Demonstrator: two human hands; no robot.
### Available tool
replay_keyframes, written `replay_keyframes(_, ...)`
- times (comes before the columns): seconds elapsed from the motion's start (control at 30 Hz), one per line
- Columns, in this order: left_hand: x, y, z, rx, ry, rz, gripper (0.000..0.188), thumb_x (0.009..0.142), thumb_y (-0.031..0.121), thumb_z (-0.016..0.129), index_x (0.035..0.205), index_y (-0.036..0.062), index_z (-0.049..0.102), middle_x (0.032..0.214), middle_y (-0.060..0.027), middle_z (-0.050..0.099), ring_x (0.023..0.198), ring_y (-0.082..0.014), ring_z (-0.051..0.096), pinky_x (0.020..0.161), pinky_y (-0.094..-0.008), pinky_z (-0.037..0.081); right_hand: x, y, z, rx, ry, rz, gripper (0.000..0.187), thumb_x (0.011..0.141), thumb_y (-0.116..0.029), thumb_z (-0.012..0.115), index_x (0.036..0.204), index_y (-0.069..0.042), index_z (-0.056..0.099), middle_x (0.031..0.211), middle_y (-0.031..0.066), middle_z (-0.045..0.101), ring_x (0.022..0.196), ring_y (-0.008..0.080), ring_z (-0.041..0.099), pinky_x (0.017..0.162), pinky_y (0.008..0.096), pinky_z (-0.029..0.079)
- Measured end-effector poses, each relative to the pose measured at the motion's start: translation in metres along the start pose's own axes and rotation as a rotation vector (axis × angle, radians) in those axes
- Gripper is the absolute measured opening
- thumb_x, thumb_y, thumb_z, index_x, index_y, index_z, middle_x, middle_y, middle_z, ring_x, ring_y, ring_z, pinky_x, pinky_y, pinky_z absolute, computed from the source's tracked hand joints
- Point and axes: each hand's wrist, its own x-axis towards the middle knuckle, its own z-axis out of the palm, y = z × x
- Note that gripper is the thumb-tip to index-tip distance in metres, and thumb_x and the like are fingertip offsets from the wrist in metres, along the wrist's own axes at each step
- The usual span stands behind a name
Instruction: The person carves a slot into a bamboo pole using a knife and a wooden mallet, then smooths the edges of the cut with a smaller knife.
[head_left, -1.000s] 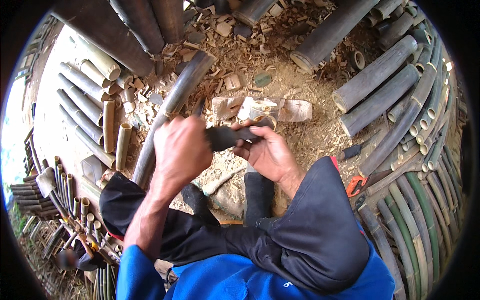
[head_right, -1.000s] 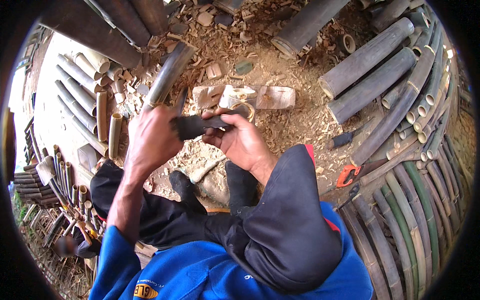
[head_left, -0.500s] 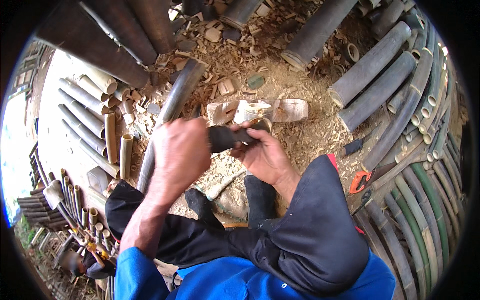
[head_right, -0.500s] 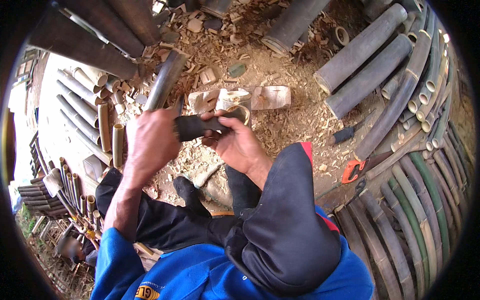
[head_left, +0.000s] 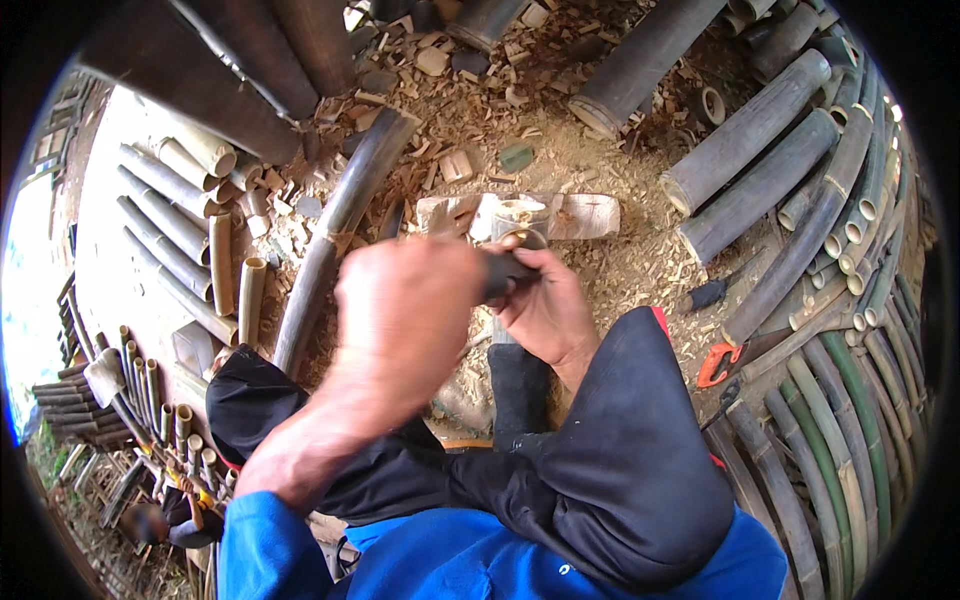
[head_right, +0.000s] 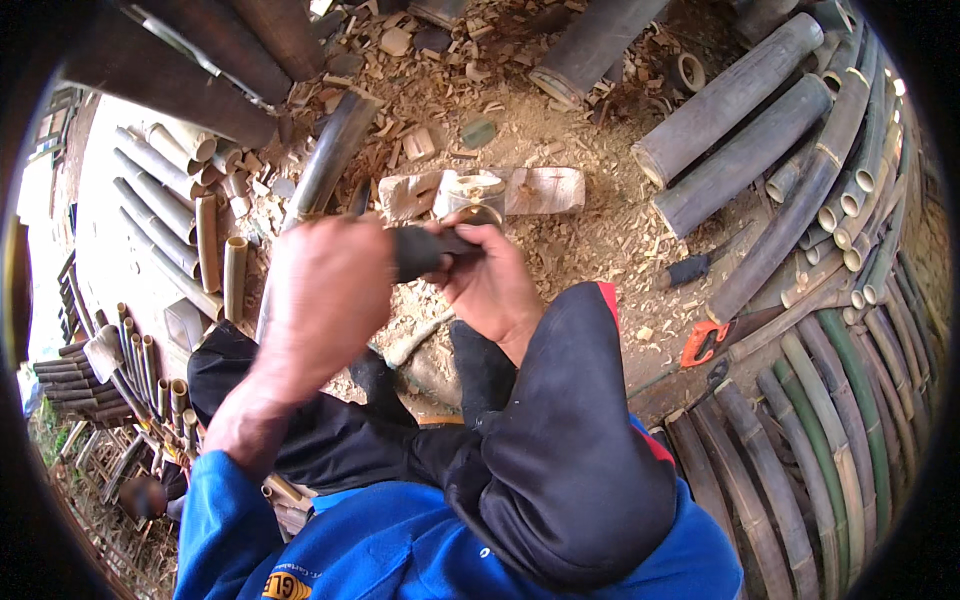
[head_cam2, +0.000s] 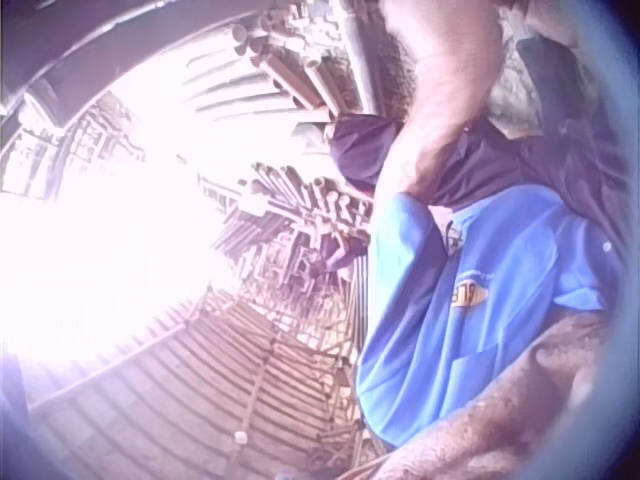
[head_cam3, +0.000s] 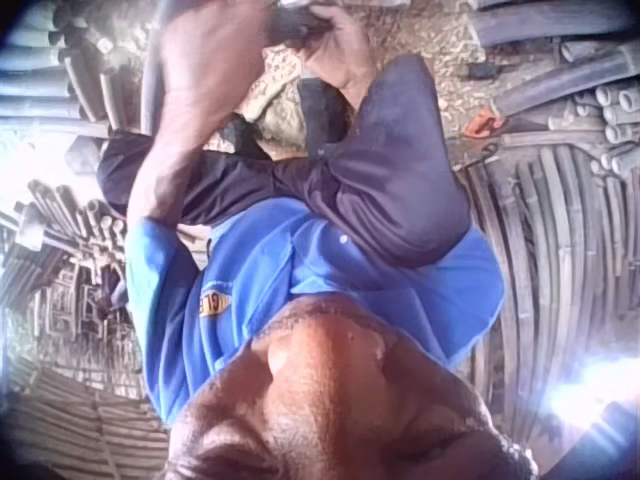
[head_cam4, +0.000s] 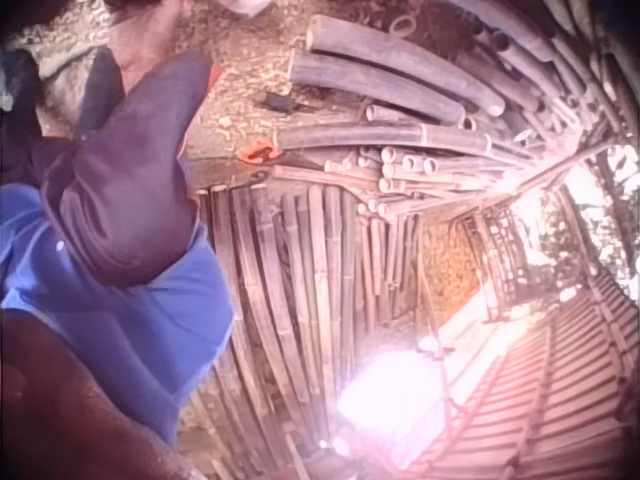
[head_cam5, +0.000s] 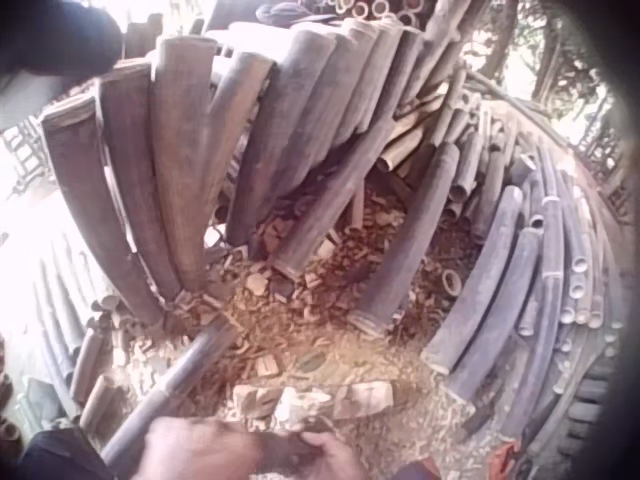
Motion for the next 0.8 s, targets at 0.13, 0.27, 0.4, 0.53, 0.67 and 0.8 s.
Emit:
replay_keyframes(0.13, -0.012, 0.002, 0.037, 0.289, 0.212, 0.151, 0.01, 0.077, 0.003, 0.065, 0.086, 0.0021, 0.063, 0.08, -0.0151, 0.066, 0.074, -0.0305, 0.07, 0.063, -0.0415, 0.055, -0.007, 0.005, -0.006, 0.095, 0.062, -0.011, 0.018, 0.101, -0.022, 0.048, 0.106, -0.012, 0.062, 0.106, 0.0056, 0.071, 0.086, 0.0183, 0.068, 0.07, 0.0368, 0.061)
replay_keyframes(0.27, -0.053, -0.036, 0.097, -0.511, 0.008, -0.387, 0.028, 0.07, 0.018, 0.081, 0.087, -0.0005, 0.069, 0.074, -0.0184, 0.07, 0.072, -0.0338, 0.072, 0.07, -0.0452, 0.057, 0.003, 0.014, 0.006, -0.58, 0.126, 0.063, 0.02, 0.101, -0.018, 0.053, 0.108, -0.002, 0.063, 0.103, 0.0162, 0.071, 0.076, 0.0194, 0.067, 0.069, 0.0368, 0.058)
replay_keyframes(0.4, -0.03, -0.038, 0.063, -0.478, -0.13, -0.489, 0.023, 0.068, 0.018, 0.08, 0.077, -0.0008, 0.071, 0.075, -0.0193, 0.072, 0.074, -0.0367, 0.073, 0.073, -0.0457, 0.058, 0.004, 0.005, 0.011, -0.405, 0.068, 0.075, 0.019, 0.1, -0.016, 0.054, 0.108, -0.002, 0.062, 0.104, 0.0171, 0.071, 0.077, 0.0209, 0.067, 0.074, 0.0401, 0.059)
replay_keyframes(0.53, -0.003, -0.009, 0.017, 0.005, 0.018, -0.13, 0.011, 0.068, 0.008, 0.074, 0.076, 0.0017, 0.07, 0.07, -0.0164, 0.068, 0.07, -0.0321, 0.071, 0.065, -0.0423, 0.057, 0.008, 0.01, -0.01, 0.007, -0.052, 0.015, 0.016, 0.1, -0.017, 0.053, 0.108, -0.006, 0.061, 0.106, 0.0126, 0.07, 0.084, 0.0214, 0.068, 0.083, 0.0454, 0.06)
replay_keyframes(0.67, 0.013, 0.053, 0.014, 0.546, 0.088, 0.185, 0.008, 0.079, 0.008, 0.068, 0.072, 0.0049, 0.066, 0.074, -0.0094, 0.068, 0.071, -0.0225, 0.07, 0.058, -0.0372, 0.052, 0.004, 0.006, -0.009, 0.188, 0.14, -0.114, 0.018, 0.104, -0.02, 0.046, 0.107, -0.01, 0.061, 0.106, 0.0091, 0.07, 0.089, 0.021, 0.071, 0.08, 0.0396, 0.062)
replay_keyframes(0.8, -0.039, -0.032, 0.081, 0.025, 0.132, 0.107, 0.021, 0.077, 0.01, 0.069, 0.09, 0.0007, 0.056, 0.08, -0.014, 0.063, 0.076, -0.0308, 0.068, 0.064, -0.0439, 0.054, -0.013, 0.015, -0.02, -0.213, 0.212, 0.044, 0.024, 0.106, -0.029, 0.051, 0.109, -0.007, 0.06, 0.112, 0.0136, 0.07, 0.078, 0.0208, 0.07, 0.063, 0.0289, 0.06)
